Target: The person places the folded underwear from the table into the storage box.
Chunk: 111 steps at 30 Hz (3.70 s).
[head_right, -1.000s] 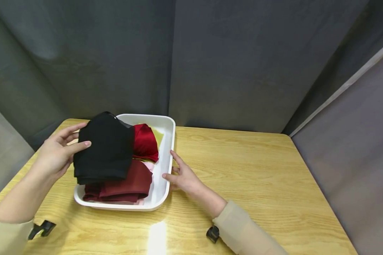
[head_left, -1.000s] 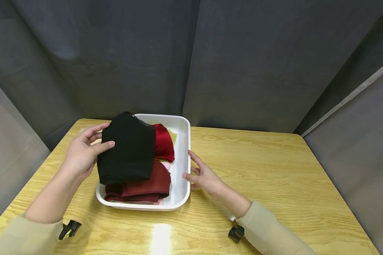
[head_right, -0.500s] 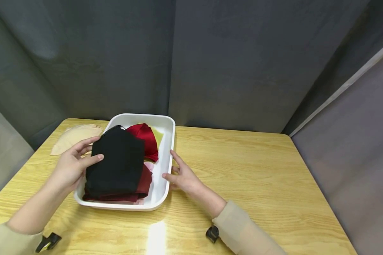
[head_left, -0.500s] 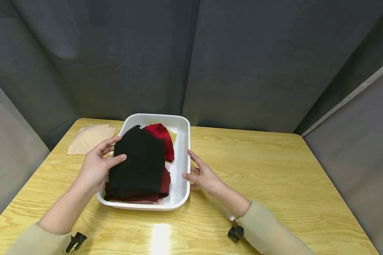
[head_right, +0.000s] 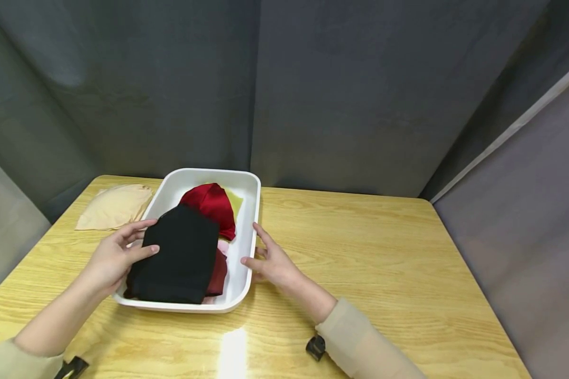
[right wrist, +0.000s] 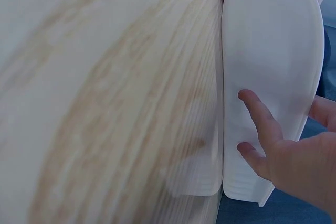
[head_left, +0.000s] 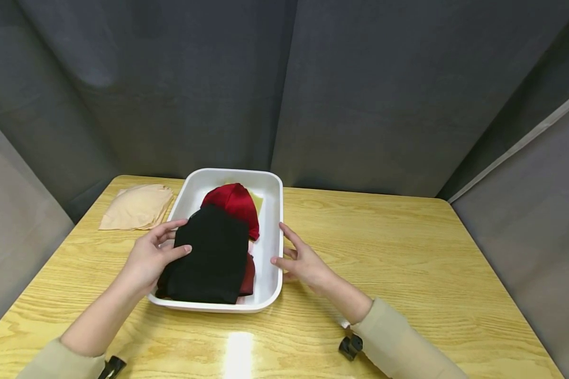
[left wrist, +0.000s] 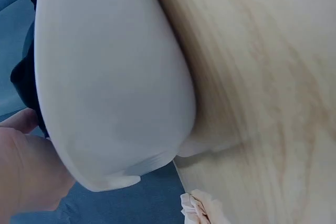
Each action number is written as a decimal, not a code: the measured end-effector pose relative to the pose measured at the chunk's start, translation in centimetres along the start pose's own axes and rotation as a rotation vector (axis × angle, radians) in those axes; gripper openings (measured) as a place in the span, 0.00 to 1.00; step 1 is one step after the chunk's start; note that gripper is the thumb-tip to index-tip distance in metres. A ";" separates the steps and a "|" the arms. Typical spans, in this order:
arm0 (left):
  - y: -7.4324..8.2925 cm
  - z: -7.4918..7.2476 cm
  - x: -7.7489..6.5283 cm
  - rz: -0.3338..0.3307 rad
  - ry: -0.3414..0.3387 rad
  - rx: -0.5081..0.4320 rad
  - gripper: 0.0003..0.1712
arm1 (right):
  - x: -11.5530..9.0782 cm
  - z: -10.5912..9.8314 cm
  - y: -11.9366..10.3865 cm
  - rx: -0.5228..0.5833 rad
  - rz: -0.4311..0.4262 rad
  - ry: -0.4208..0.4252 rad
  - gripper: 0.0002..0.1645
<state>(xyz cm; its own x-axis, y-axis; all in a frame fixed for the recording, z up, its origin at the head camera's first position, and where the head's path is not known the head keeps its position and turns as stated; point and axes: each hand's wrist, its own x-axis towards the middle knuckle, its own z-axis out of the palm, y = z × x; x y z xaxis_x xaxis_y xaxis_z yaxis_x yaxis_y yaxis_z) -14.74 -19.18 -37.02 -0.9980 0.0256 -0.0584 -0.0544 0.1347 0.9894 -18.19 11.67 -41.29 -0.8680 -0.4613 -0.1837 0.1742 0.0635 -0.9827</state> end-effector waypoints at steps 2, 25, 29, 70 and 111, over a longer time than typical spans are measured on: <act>-0.2 0.0 0.0 -0.007 -0.013 0.005 0.35 | 0.0 0.0 0.0 -0.002 0.002 0.001 0.50; -1.9 0.6 0.2 -0.036 -0.064 0.161 0.30 | -0.1 0.0 -0.2 -0.024 0.006 0.003 0.50; -1.6 0.6 0.1 -0.055 -0.084 0.191 0.30 | -0.1 0.0 -0.3 -0.023 0.006 -0.001 0.50; 0.4 -0.3 0.0 0.195 -0.031 0.648 0.31 | 0.0 -0.1 -0.1 -0.004 0.016 -0.001 0.49; 4.6 -2.8 0.9 0.455 0.228 0.644 0.31 | 0.0 -0.3 0.0 -0.005 0.020 -0.009 0.50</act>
<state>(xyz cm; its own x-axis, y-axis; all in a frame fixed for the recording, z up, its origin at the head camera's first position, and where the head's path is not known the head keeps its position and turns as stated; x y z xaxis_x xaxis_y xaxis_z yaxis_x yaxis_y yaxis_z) -15.95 -21.31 -32.16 -0.9038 0.0222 0.4274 0.3178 0.7038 0.6354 -18.30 11.91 -41.30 -0.8602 -0.4679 -0.2027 0.1886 0.0772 -0.9790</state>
